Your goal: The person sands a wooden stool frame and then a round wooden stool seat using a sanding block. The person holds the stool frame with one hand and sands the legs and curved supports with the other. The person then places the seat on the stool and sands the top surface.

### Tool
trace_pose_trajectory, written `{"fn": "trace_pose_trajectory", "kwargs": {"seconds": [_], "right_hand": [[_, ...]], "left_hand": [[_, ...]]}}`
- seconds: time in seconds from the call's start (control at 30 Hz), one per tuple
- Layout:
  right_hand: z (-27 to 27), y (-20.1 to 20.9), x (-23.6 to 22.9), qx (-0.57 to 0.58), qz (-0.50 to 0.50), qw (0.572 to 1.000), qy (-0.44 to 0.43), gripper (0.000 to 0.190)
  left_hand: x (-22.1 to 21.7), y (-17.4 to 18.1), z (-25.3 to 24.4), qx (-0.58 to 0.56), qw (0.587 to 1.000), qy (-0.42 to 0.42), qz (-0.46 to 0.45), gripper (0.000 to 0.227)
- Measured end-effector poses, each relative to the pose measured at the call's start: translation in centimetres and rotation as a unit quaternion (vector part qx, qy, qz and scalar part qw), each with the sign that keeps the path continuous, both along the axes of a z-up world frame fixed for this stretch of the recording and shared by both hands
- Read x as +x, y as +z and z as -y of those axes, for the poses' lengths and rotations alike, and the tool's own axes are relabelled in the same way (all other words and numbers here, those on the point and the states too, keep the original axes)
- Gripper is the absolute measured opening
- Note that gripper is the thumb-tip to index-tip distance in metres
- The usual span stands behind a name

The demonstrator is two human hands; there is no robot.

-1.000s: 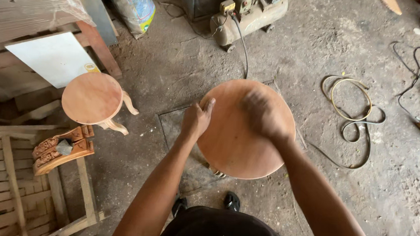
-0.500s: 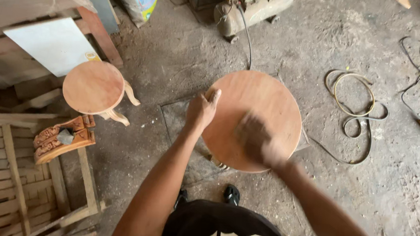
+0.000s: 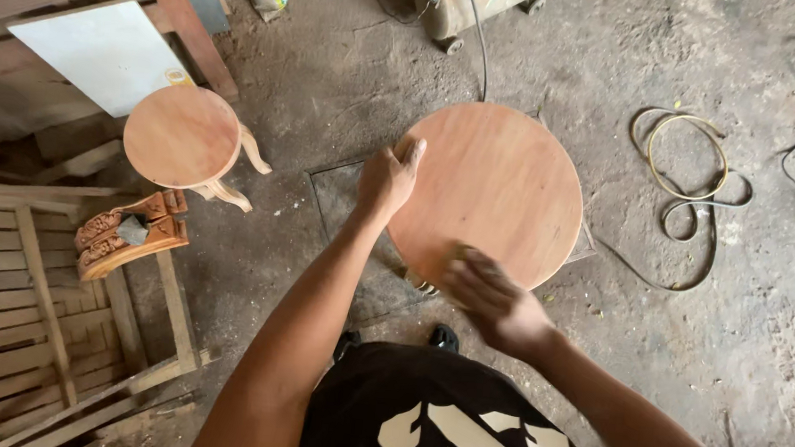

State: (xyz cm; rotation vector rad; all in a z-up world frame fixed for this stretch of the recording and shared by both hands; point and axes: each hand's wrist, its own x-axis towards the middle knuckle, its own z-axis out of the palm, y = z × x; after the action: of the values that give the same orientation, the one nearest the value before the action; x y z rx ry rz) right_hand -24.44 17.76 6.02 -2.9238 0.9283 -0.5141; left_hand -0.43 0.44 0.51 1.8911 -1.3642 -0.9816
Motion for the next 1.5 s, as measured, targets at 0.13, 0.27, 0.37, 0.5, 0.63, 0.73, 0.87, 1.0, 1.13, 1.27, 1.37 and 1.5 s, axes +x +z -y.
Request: {"fn": "trace_pose_trajectory", "kwargs": {"seconds": [0.13, 0.27, 0.37, 0.5, 0.63, 0.73, 0.87, 1.0, 1.13, 1.27, 1.37, 1.5], "right_hand": [[1.9, -0.3, 2.2, -0.123, -0.087, 0.987, 0.062, 0.047], [1.2, 4.9, -2.3, -0.106, -0.006, 0.989, 0.098, 0.039], [0.3, 4.9, 0.0, -0.043, 0.014, 0.998, 0.050, 0.040], [0.7, 2.5, 4.5, -0.025, -0.045, 0.997, 0.054, 0.048], [-0.2, 4.8, -1.4, -0.013, 0.028, 0.998, 0.050, 0.040], [-0.1, 4.8, -1.1, -0.033, 0.025, 0.998, 0.049, 0.038], [0.2, 2.1, 6.8, -0.008, -0.026, 0.999, 0.018, 0.049], [1.0, 1.5, 7.5, 0.025, -0.022, 0.999, 0.022, 0.050], [-0.7, 3.7, -1.3, -0.037, 0.050, 0.996, 0.068, 0.036], [-0.2, 3.0, 0.9, 0.045, 0.043, 0.998, 0.015, 0.042], [4.3, 1.8, 6.4, 0.108, 0.013, 0.994, -0.001, 0.043], [15.9, 3.1, 8.3, 0.086, -0.080, 0.982, -0.149, 0.043]], "left_hand": [[0.2, 1.1, 0.2, 0.091, 0.995, -0.026, -0.018, 0.070], [0.4, 0.9, 0.2, 0.007, 1.000, -0.023, -0.008, 0.069], [0.4, 0.9, 0.6, 0.010, 0.999, -0.016, 0.030, 0.069], [0.7, 1.1, 0.4, 0.039, 0.998, -0.033, 0.023, 0.070], [0.3, 0.4, 0.3, -0.056, 0.998, -0.013, 0.015, 0.068], [0.0, -0.1, 0.5, -0.038, 0.997, -0.016, 0.064, 0.072], [0.6, 0.0, 0.5, 0.043, 0.998, -0.030, 0.035, 0.072], [0.6, -0.7, 1.1, -0.016, 0.998, -0.034, 0.054, 0.072], [0.3, -4.1, 1.1, 0.039, 0.999, -0.003, 0.009, 0.068], [-0.4, -8.8, -1.8, 0.044, 0.816, 0.208, -0.538, 0.062], [-2.9, -7.8, -6.5, 0.080, 0.649, 0.182, -0.734, 0.067], [-1.8, -4.7, -7.1, 0.117, 0.673, 0.208, -0.700, 0.071]]}}
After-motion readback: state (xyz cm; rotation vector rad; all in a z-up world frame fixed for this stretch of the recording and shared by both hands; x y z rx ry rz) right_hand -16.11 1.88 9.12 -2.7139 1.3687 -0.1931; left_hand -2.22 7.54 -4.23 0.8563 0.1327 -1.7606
